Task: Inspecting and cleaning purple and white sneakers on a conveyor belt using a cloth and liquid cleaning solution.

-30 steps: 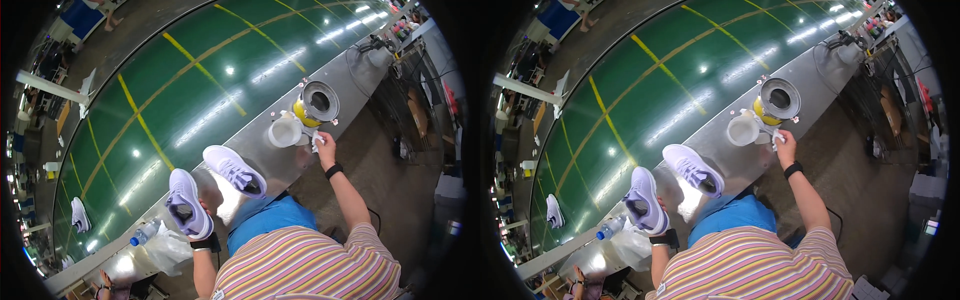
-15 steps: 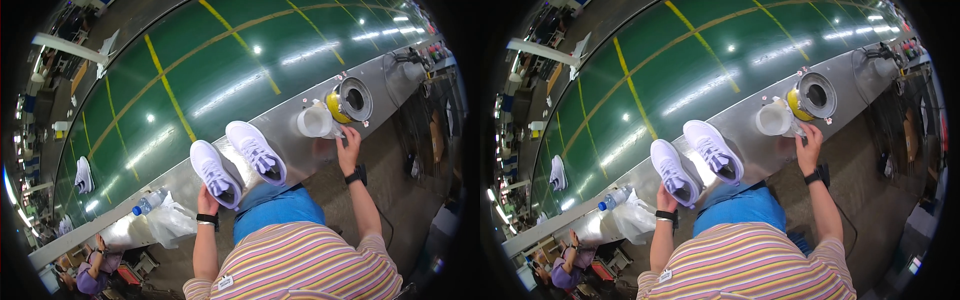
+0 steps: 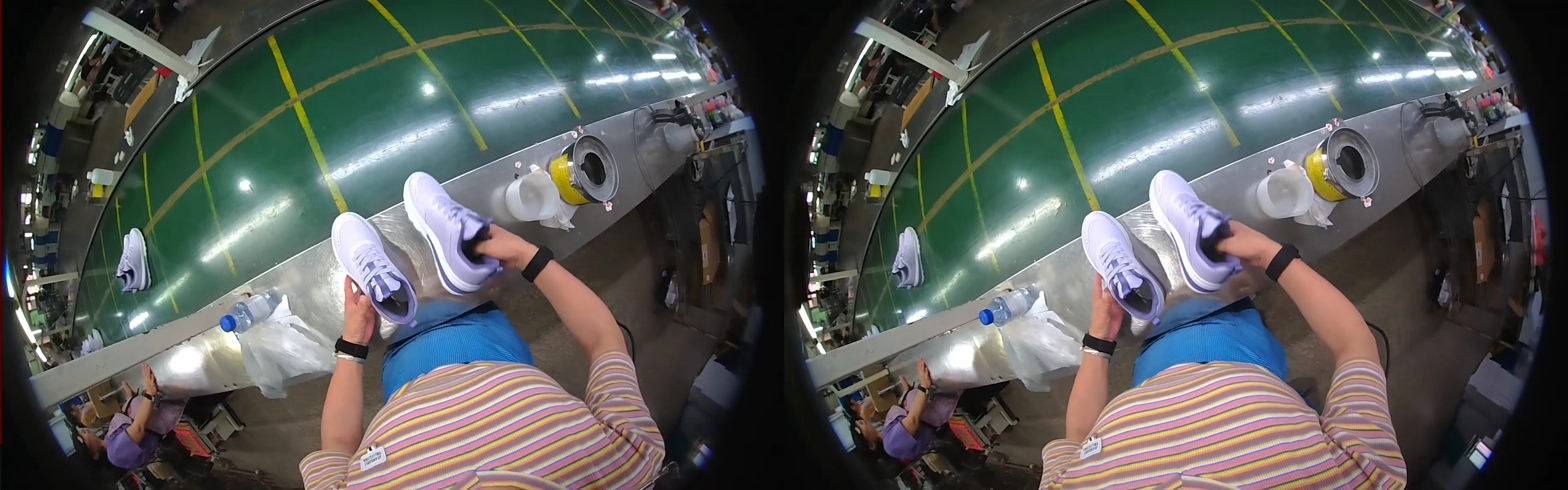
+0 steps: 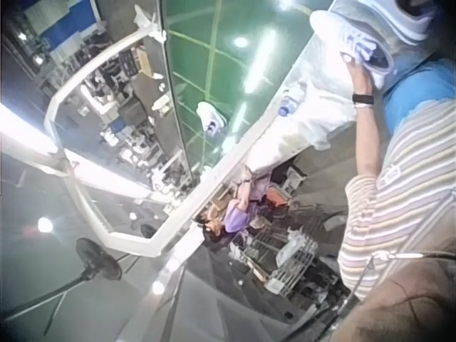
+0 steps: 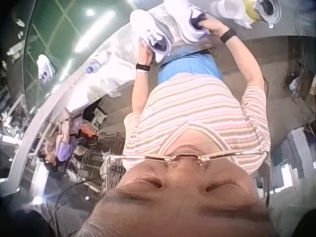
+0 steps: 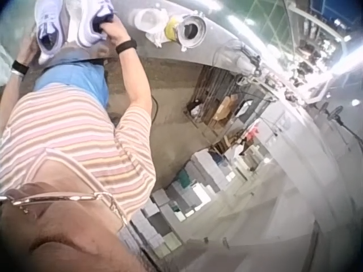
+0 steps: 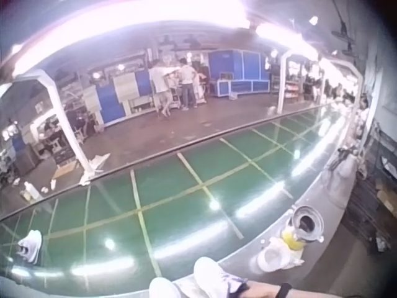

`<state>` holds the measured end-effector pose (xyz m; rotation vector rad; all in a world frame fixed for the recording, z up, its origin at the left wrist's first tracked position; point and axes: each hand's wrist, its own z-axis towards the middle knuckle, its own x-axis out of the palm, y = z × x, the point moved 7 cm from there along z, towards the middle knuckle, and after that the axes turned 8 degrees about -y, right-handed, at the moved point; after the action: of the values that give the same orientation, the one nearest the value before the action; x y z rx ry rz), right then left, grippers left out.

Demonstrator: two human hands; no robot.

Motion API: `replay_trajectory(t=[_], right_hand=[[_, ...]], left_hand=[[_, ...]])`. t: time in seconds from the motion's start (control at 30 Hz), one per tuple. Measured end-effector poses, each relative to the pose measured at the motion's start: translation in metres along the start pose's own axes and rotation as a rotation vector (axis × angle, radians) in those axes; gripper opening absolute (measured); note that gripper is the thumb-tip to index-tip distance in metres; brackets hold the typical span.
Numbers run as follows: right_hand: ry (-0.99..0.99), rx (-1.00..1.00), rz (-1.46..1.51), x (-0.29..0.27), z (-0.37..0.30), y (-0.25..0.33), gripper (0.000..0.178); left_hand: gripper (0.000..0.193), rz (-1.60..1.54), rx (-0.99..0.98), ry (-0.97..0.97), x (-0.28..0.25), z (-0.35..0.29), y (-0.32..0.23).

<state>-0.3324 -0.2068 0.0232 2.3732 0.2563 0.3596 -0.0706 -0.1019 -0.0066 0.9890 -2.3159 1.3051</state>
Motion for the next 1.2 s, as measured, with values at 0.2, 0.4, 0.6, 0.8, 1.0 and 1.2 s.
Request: replay_trajectory(t=[0.2, 0.4, 0.6, 0.8, 1.0, 1.2], right_hand=[[-0.064, 0.083, 0.254, 0.002, -0.009, 0.009, 0.031], [-0.025, 0.159, 0.356, 0.021, -0.02, 0.015, 0.034], [-0.041, 0.1, 0.439, 0.027, -0.014, 0.018, 0.038], [-0.196, -0.029, 0.207, 0.043, -0.018, 0.032, 0.06], [-0.642, -0.705, -0.58, 0.083, -0.071, 0.058, 0.09], [-0.566, -0.718, -0.327, 0.081, -0.092, 0.051, 0.061]], left_hand=[[0.107, 0.192, 0.034, -0.048, -0.001, -0.002, -0.004], [0.101, 0.345, 0.076, -0.091, -0.016, -0.007, -0.014], [0.069, 0.488, 0.335, -0.418, -0.022, -0.026, -0.049], [0.053, 0.499, 0.528, -0.124, 0.094, -0.042, -0.091], [0.038, 0.281, 0.019, -0.031, 0.107, -0.013, -0.023], [0.026, 0.12, -0.085, -0.084, 0.091, -0.016, -0.011]])
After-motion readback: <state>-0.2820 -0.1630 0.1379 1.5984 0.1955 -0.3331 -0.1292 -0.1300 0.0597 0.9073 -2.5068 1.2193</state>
